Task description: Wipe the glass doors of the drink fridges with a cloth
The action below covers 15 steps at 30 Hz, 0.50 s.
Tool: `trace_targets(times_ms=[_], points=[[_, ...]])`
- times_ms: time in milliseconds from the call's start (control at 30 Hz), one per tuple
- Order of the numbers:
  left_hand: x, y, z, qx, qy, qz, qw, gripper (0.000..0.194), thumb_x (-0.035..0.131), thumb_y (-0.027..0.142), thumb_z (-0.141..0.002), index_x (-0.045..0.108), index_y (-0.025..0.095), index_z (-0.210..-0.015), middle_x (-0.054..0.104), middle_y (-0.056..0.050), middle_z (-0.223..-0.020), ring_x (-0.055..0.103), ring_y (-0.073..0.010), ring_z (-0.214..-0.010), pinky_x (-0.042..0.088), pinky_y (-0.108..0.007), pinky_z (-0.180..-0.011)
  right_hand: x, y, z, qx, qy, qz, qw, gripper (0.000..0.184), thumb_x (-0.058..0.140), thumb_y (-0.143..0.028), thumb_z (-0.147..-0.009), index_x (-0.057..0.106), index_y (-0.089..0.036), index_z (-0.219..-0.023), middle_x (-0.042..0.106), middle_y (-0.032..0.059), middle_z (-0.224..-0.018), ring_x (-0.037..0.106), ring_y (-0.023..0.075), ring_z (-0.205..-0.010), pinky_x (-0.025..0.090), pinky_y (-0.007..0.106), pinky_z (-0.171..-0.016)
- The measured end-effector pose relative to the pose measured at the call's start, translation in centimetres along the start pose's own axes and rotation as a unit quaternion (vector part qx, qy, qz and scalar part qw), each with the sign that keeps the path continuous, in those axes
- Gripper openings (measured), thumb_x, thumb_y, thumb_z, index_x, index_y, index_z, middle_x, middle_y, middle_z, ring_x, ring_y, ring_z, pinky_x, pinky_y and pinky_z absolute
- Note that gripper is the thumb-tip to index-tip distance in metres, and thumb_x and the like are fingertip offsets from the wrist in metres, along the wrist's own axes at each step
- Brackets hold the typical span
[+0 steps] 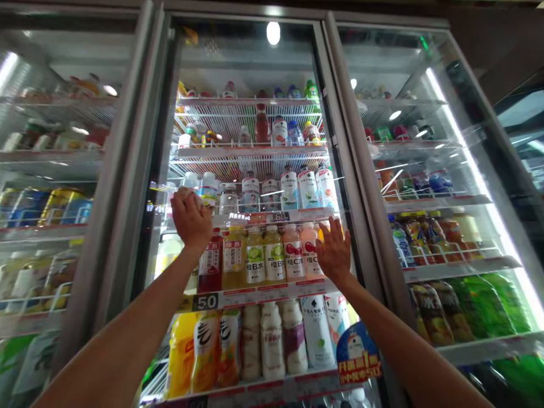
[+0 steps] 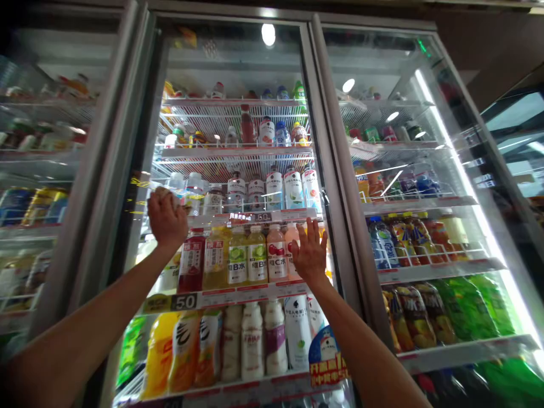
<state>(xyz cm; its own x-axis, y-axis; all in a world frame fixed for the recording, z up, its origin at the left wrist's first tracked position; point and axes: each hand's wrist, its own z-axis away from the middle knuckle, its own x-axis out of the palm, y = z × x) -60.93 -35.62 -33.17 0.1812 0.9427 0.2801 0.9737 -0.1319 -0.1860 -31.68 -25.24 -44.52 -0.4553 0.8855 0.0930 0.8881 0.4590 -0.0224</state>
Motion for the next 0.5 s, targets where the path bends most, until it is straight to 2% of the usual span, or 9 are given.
trace_targets(times_ms=[33, 100, 167, 233, 267, 333, 400, 433, 500], points=[[0.1, 0.5, 0.3, -0.004, 0.000, 0.000, 1.000, 0.047, 0.022, 0.023, -0.090, 0.033, 0.000, -0.130, 0.012, -0.013, -0.149, 0.004, -0.0306, -0.137, 0.012, -0.056, -0.111, 0.0, 0.0, 0.0, 0.000, 0.004, -0.002, 1.000, 0.044, 0.036, -0.029, -0.088, 0.041, -0.018, -0.130, 0.033, 0.0116, -0.144, 0.021, 0.0241, -0.137, 0.019, 0.050, -0.108], [1.6, 4.3, 2.0, 0.041, -0.051, 0.018, 0.998, 0.046, 0.027, 0.023, -0.088, 0.038, 0.000, -0.127, 0.017, -0.014, -0.148, 0.005, -0.0286, -0.137, 0.014, -0.053, -0.113, 0.1, 0.1, 0.1, -0.001, 0.014, -0.007, 1.000, 0.046, 0.034, -0.028, -0.088, 0.037, -0.016, -0.132, 0.034, 0.0120, -0.144, 0.021, 0.0231, -0.137, 0.019, 0.049, -0.108], [3.9, 9.3, 4.3, 0.112, -0.102, 0.036, 0.988, 0.039, 0.037, 0.027, -0.086, 0.050, 0.014, -0.121, 0.034, -0.005, -0.142, 0.016, -0.0194, -0.137, 0.025, -0.040, -0.113, 0.1, 0.4, 0.1, -0.003, 0.018, -0.012, 1.000, 0.047, 0.033, -0.026, -0.088, 0.034, -0.016, -0.134, 0.035, 0.0119, -0.143, 0.022, 0.0214, -0.137, 0.019, 0.048, -0.109], [5.1, 12.2, 5.8, 0.197, -0.164, 0.057, 0.965, 0.037, 0.040, 0.026, -0.086, 0.051, 0.018, -0.121, 0.038, -0.003, -0.140, 0.018, -0.0179, -0.137, 0.029, -0.039, -0.110, 0.1, 0.6, 0.2, -0.006, 0.016, -0.011, 1.000, 0.047, 0.032, -0.025, -0.088, 0.034, -0.016, -0.134, 0.036, 0.0112, -0.143, 0.023, 0.0207, -0.137, 0.018, 0.047, -0.109], [5.0, 12.0, 5.9, 0.216, -0.184, 0.062, 0.957, 0.038, 0.040, 0.024, -0.086, 0.049, 0.019, -0.123, 0.038, -0.003, -0.140, 0.018, -0.0182, -0.136, 0.029, -0.040, -0.110, 0.1, 0.7, 0.2, -0.006, 0.015, -0.010, 1.000, 0.047, 0.032, -0.025, -0.088, 0.035, -0.016, -0.134, 0.036, 0.0109, -0.143, 0.024, 0.0206, -0.136, 0.018, 0.047, -0.109], [3.4, 8.6, 5.2, 0.180, -0.181, 0.051, 0.965, 0.041, 0.038, 0.021, -0.087, 0.044, 0.017, -0.127, 0.037, -0.005, -0.141, 0.020, -0.0196, -0.136, 0.028, -0.043, -0.110, 0.1, 0.6, 0.2, -0.003, 0.014, -0.009, 1.000, 0.046, 0.033, -0.025, -0.088, 0.037, -0.017, -0.133, 0.036, 0.0105, -0.143, 0.025, 0.0207, -0.136, 0.018, 0.048, -0.109], [0.7, 3.2, 3.6, 0.041, -0.095, 0.012, 0.995, 0.041, 0.035, 0.023, -0.088, 0.042, 0.013, -0.128, 0.034, -0.005, -0.143, 0.024, -0.0219, -0.134, 0.028, -0.044, -0.109, 0.1, 0.4, 0.3, 0.005, 0.014, -0.009, 1.000, 0.045, 0.033, -0.025, -0.088, 0.038, -0.018, -0.132, 0.035, 0.0105, -0.143, 0.025, 0.0215, -0.136, 0.018, 0.049, -0.108], [-0.4, 0.8, 3.0, -0.006, -0.056, -0.004, 0.998, 0.044, 0.031, 0.023, -0.090, 0.038, 0.005, -0.129, 0.027, -0.011, -0.145, 0.020, -0.0274, -0.135, 0.024, -0.050, -0.109, 0.2, 0.2, 0.3, 0.008, 0.014, -0.009, 1.000, 0.045, 0.033, -0.026, -0.088, 0.038, -0.018, -0.132, 0.035, 0.0105, -0.144, 0.024, 0.0219, -0.136, 0.018, 0.050, -0.108], [-1.7, -1.3, 2.5, -0.058, -0.011, -0.026, 0.998, 0.048, 0.026, 0.024, -0.092, 0.030, -0.005, -0.130, 0.014, -0.018, -0.147, 0.011, -0.0346, -0.135, 0.014, -0.059, -0.108, 0.3, 0.0, 0.4, 0.013, 0.016, -0.009, 1.000, 0.045, 0.033, -0.027, -0.088, 0.038, -0.019, -0.132, 0.034, 0.0106, -0.144, 0.023, 0.0223, -0.136, 0.018, 0.051, -0.108]])
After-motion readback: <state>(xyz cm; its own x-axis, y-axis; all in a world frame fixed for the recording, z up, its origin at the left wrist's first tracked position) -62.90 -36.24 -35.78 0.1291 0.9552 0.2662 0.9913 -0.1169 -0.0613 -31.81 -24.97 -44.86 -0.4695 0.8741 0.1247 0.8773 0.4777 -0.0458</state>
